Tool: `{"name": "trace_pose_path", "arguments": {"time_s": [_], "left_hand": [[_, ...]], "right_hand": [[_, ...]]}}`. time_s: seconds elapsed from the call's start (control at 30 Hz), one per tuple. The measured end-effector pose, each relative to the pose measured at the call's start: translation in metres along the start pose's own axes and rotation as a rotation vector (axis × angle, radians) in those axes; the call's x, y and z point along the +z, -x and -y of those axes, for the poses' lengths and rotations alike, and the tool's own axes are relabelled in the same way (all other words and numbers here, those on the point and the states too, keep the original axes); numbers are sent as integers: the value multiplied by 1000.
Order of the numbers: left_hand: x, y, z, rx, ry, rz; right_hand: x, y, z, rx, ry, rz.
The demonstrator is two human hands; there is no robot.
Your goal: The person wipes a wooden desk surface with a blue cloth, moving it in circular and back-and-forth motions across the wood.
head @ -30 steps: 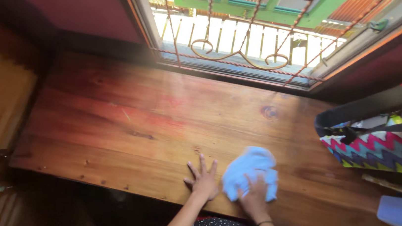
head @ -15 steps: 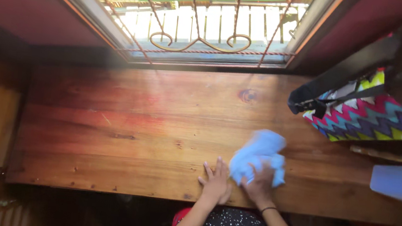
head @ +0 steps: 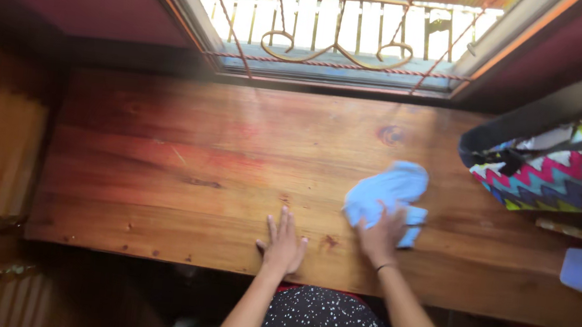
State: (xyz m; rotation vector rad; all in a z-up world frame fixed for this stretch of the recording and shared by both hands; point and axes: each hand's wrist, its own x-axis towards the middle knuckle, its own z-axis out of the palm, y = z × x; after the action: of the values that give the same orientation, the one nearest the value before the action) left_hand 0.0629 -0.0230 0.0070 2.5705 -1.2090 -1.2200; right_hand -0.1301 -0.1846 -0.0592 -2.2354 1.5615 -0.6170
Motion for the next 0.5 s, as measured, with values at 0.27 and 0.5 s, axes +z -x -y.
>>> {"name": "trace_pose_path", "arguments": {"time_s": [0.27, 0.5], "left_hand": [[-12, -35, 97, 52, 343, -221], [-66, -4, 59, 36, -48, 13]], "right_hand": [[35, 72, 140, -727, -120, 852], [14, 21, 84, -172, -165, 254]]}}
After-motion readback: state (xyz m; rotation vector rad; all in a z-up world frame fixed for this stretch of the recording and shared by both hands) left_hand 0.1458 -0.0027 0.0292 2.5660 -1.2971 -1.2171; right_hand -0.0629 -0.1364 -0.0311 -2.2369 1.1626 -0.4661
